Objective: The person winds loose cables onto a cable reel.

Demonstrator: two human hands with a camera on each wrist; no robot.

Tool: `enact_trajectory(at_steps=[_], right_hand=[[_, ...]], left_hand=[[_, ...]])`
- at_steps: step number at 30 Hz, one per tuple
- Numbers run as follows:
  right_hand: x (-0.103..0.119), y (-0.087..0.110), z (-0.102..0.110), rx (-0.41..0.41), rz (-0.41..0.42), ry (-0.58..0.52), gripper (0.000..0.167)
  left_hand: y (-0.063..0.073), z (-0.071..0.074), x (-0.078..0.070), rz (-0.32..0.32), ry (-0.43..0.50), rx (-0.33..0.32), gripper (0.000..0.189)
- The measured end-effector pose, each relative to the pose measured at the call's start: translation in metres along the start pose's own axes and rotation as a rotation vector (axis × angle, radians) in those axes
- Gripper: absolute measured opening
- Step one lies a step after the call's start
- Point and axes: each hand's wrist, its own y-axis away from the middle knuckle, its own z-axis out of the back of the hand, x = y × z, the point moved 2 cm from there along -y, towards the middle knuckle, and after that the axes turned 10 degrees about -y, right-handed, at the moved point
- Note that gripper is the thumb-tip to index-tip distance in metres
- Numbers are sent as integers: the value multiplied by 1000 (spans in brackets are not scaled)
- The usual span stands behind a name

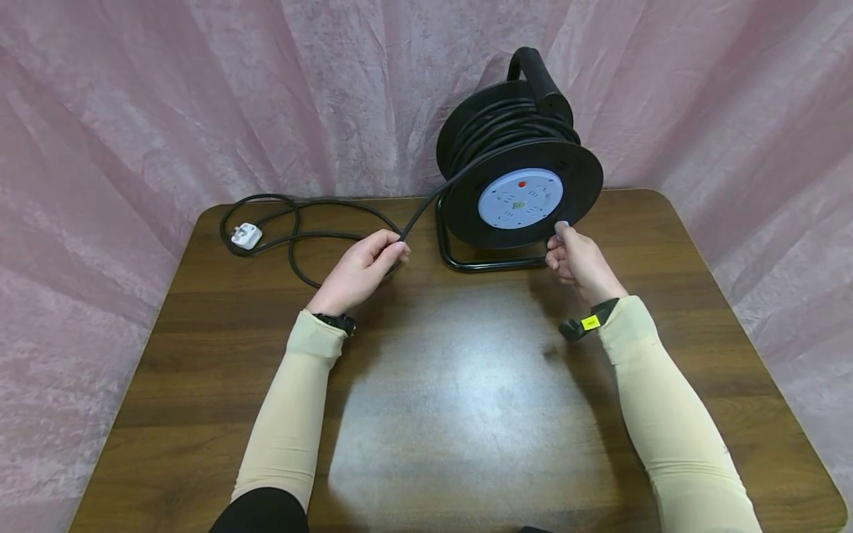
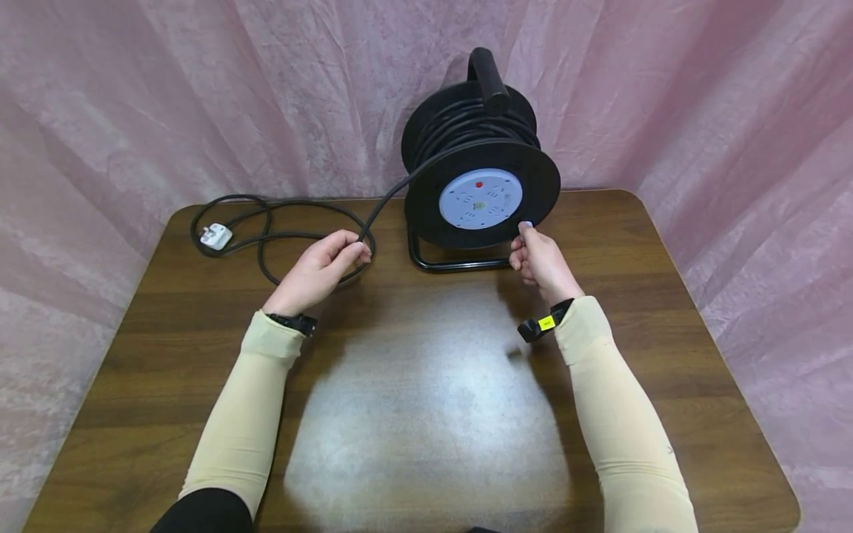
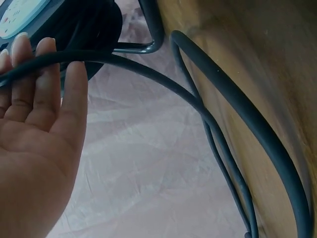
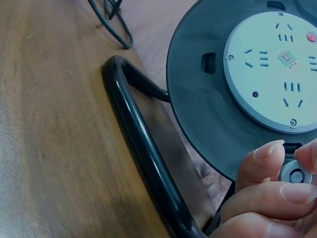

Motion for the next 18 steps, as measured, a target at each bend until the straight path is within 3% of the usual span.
enact_trajectory(at_steps=[5,9,14,18], right_hand=[[-3,0,-1,-4,-2,10,53],[-6,-1,-2,-5,1,-1,50],[-9,-3,-4,14,-4,-37,47],[-10,-4,-5,6,-1,0,49]], left_hand=[[1,-1,1,59,-45,10,36],[1,-2,2,50,-38,8,38],[-2,-2,1,27,-67,-74,38],[-6,-1,0,51,-108,-151,37]])
